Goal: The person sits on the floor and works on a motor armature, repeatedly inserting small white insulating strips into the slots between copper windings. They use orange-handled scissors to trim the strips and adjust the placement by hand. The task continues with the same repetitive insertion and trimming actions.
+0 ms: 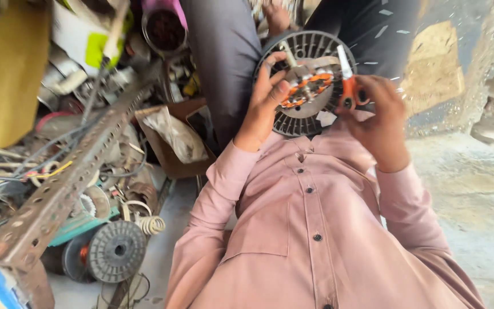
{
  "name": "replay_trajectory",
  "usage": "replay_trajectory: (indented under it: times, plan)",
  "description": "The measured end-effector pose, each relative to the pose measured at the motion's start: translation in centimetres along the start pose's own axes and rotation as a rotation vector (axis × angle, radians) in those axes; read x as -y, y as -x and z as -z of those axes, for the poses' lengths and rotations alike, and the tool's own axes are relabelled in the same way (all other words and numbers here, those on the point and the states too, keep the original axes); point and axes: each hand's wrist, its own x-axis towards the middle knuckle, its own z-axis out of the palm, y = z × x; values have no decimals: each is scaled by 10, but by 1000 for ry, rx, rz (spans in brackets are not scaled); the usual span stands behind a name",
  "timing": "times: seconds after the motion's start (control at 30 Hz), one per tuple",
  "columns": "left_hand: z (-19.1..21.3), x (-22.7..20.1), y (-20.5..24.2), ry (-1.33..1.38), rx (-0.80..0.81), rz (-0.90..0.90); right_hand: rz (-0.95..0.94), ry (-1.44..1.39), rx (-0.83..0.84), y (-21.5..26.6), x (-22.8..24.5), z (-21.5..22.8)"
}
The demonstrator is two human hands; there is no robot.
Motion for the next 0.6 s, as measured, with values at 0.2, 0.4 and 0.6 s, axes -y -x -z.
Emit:
replay_trajectory:
  times: [0.2,0.4,0.6]
  plan:
    - [-6,0,-7,10,-44,-96,162,224,-71,12,-4,-5]
    - [-40,-8,1,-887,-399,-621,127,28,-55,16,-8,5]
    - [-48,-33,-9,-1081,-253,-788,209,104,-89,21,-27,-5]
